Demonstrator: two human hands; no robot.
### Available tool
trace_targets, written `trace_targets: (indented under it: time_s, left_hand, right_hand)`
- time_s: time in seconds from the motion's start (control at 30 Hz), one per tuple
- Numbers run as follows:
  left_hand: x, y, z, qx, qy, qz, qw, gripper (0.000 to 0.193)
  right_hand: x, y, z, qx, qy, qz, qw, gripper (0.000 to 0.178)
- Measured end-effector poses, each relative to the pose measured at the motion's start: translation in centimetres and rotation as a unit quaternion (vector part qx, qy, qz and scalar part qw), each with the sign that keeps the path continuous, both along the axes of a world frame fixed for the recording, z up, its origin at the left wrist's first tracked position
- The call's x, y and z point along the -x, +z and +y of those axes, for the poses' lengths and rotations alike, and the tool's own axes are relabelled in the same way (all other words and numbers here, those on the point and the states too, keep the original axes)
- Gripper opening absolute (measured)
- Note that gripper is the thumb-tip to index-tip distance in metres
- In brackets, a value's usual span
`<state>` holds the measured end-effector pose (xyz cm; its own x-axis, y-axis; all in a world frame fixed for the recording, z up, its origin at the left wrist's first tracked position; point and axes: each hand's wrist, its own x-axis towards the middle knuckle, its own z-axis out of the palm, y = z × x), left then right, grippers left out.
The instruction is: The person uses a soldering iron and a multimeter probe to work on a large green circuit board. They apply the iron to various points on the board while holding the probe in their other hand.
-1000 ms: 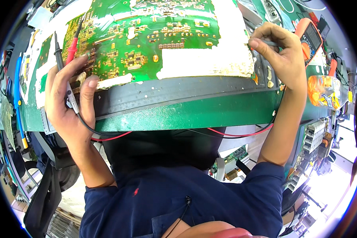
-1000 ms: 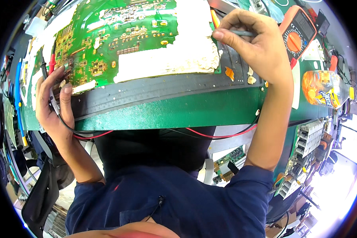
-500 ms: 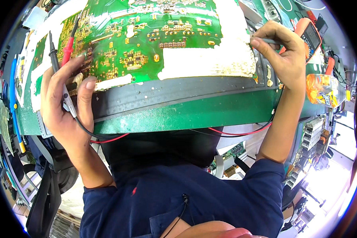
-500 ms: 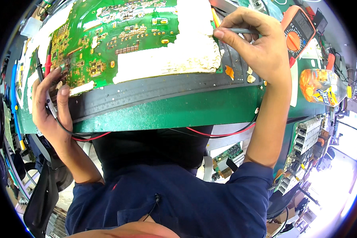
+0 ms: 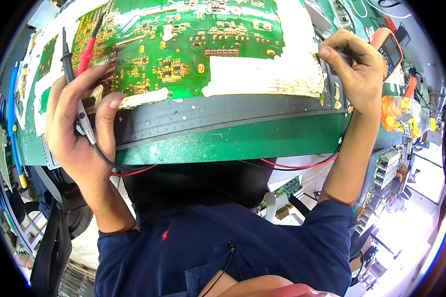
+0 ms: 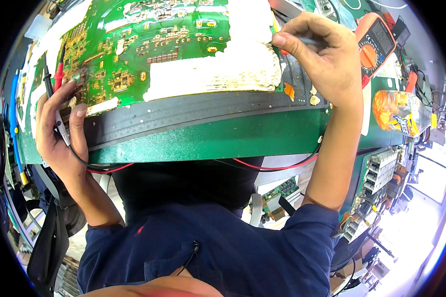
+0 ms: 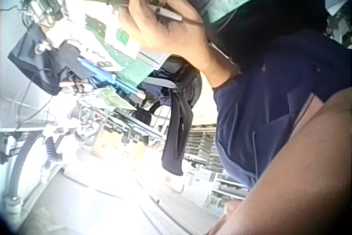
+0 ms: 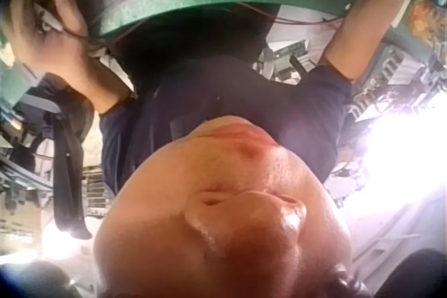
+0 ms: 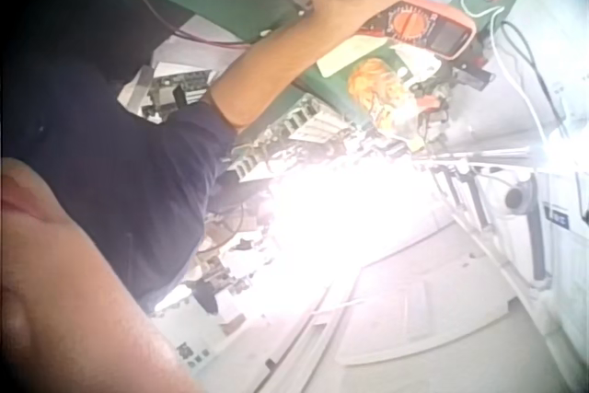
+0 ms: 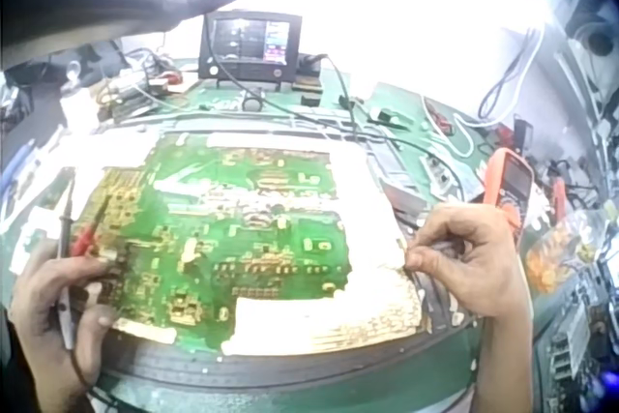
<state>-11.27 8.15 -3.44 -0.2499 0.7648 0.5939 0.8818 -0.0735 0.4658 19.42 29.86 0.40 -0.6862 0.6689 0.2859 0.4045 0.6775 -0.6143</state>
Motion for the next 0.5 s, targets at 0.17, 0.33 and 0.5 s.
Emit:
trace_targets:
  time_s: [0.17,0.33,0.5]
  left_hand:
    - [-0.21,-0.01,0.28,-0.032,0.000,-0.002,0.999,0.030]
    - [-0.04,0.15,0.28,-0.016,-0.002,0.014,1.000,0.029]
    - [-0.02,0.07,0.22,-0.023,-0.003,0.020,1.000,0.028]
  right_hand:
    - [0.12,-0.04,-0.06,-0.003,0.014,0.016,1.000,0.015]
    - [-0.08,-0.26,0.10,0.015,0.024,0.032,0.999,0.013]
    - [0.01,-0.07,-0.21,0.005,0.034,0.008,0.999,0.014]
